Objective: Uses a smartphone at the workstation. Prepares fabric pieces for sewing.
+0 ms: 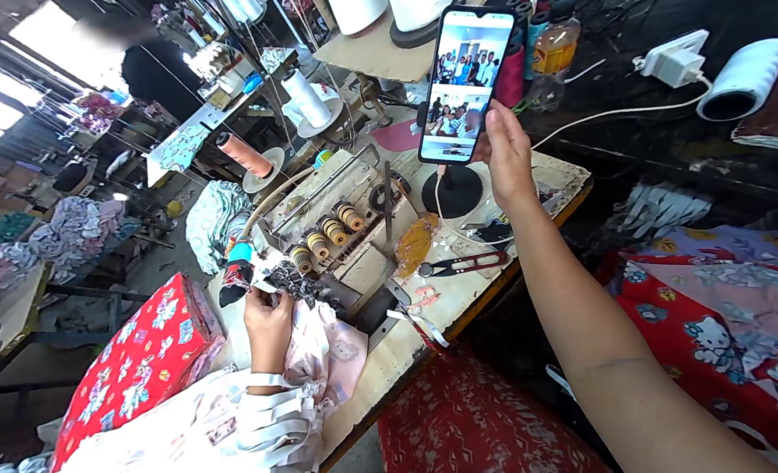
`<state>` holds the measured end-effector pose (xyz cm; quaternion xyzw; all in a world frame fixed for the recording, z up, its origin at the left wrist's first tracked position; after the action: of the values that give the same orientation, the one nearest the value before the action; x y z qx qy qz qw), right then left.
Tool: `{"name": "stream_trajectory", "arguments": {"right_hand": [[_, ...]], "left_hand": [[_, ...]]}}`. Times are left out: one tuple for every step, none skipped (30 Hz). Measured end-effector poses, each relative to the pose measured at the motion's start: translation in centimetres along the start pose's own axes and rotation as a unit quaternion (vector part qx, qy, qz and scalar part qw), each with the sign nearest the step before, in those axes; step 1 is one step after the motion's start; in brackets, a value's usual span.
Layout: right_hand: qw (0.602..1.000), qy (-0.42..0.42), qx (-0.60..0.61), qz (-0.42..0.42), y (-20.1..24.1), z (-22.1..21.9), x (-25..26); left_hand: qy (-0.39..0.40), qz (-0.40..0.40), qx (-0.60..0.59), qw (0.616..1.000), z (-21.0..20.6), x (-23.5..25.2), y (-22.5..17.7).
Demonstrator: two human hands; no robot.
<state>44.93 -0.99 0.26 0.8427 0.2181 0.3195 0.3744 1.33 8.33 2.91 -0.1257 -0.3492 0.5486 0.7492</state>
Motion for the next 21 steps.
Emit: {"name": "stream_trajectory", "arguments": {"right_hand": [[1.0, 0.0, 0.002, 0.0, 0.0, -0.02, 0.0], [1.0, 0.001, 0.002, 0.0, 0.02, -0.03, -0.02], [1.0, 0.002, 0.002, -0.001, 0.04, -0.02, -0.02], [1.0, 0.002, 0.002, -0.003, 0.02, 0.03, -0.02], [1.0, 0.0, 0.002, -0.003, -0.02, 0.08, -0.01], [1.0, -0.002, 0.003, -0.003, -0.05, 0.09, 0.02], [1.0, -0.003, 0.003, -0.004, -0.05, 0.07, 0.01], [1.0, -0.003, 0.002, -0.005, -0.01, 0.01, -0.02], [1.0, -0.004, 0.001, -0.005, -0.02, 0.01, -0.05], [1.0, -0.005, 0.001, -0.004, -0.08, 0.04, -0.07], [1.0, -0.005, 0.002, -0.004, -0.15, 0.07, -0.08], [1.0, -0.005, 0.004, -0.004, -0.23, 0.09, -0.09], [1.0, -0.002, 0.006, -0.008, -0.3, 0.05, -0.11], [1.0, 0.002, 0.005, -0.01, -0.37, 0.03, -0.14], [1.0, 0.007, 0.005, -0.011, -0.4, -0.05, -0.19], [1.0, 0.009, 0.002, -0.009, -0.38, -0.09, -0.24], [1.0, 0.013, 0.0, -0.007, -0.36, -0.13, -0.3], [1.0, 0.016, -0.003, -0.003, -0.3, -0.23, -0.35], [1.0, 0.018, -0.005, 0.001, -0.22, -0.35, -0.38], [1.0, 0.019, -0.007, 0.004, -0.18, -0.43, -0.39], [1.0, 0.02, -0.01, 0.005, -0.13, -0.48, -0.4]], "left_hand": [[-0.001, -0.001, 0.0, 1.0, 0.01, 0.0, -0.02], [0.0, 0.0, 0.0, 1.0, -0.01, -0.01, -0.01], [0.001, 0.0, 0.0, 1.0, -0.02, 0.0, 0.04], [0.002, 0.002, 0.0, 1.0, -0.04, 0.0, 0.08], [0.001, 0.002, 0.0, 1.0, -0.04, 0.01, 0.09], [0.001, 0.002, -0.001, 1.0, -0.05, 0.02, 0.09], [0.001, 0.002, -0.002, 1.0, -0.05, 0.02, 0.09], [0.002, 0.002, -0.003, 1.0, -0.07, 0.01, 0.1], [0.002, 0.002, -0.003, 1.0, -0.07, 0.02, 0.11], [0.001, 0.001, -0.003, 1.0, -0.06, 0.02, 0.14], [0.001, 0.0, -0.003, 1.0, -0.06, 0.02, 0.14], [0.002, -0.001, -0.004, 1.0, -0.07, 0.02, 0.13], [0.002, -0.001, -0.005, 1.0, -0.07, 0.03, 0.14], [0.001, 0.0, -0.007, 1.0, -0.06, 0.05, 0.18], [0.002, 0.001, -0.008, 1.0, -0.07, 0.05, 0.21], [0.002, 0.002, -0.009, 1.0, -0.08, 0.04, 0.18], [0.001, 0.001, -0.008, 1.0, -0.09, 0.01, 0.14], [-0.001, 0.0, -0.007, 1.0, -0.07, 0.01, 0.15], [-0.002, 0.0, -0.003, 1.0, -0.03, 0.02, 0.16], [0.0, 0.002, 0.003, 1.0, -0.01, 0.01, 0.16], [0.001, 0.004, 0.006, 1.0, 0.0, 0.01, 0.16]]}}
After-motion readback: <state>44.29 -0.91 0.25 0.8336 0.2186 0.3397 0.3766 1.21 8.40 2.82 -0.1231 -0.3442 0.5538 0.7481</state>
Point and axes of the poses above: each hand's wrist, its own x-axis towards the middle knuckle, its own z-axis out of the back of the hand, y = z × x, the point moved 9 cm from there along x, towards the middle knuckle, and after that the axes turned 15 degrees about x, right-handed, at the moved point
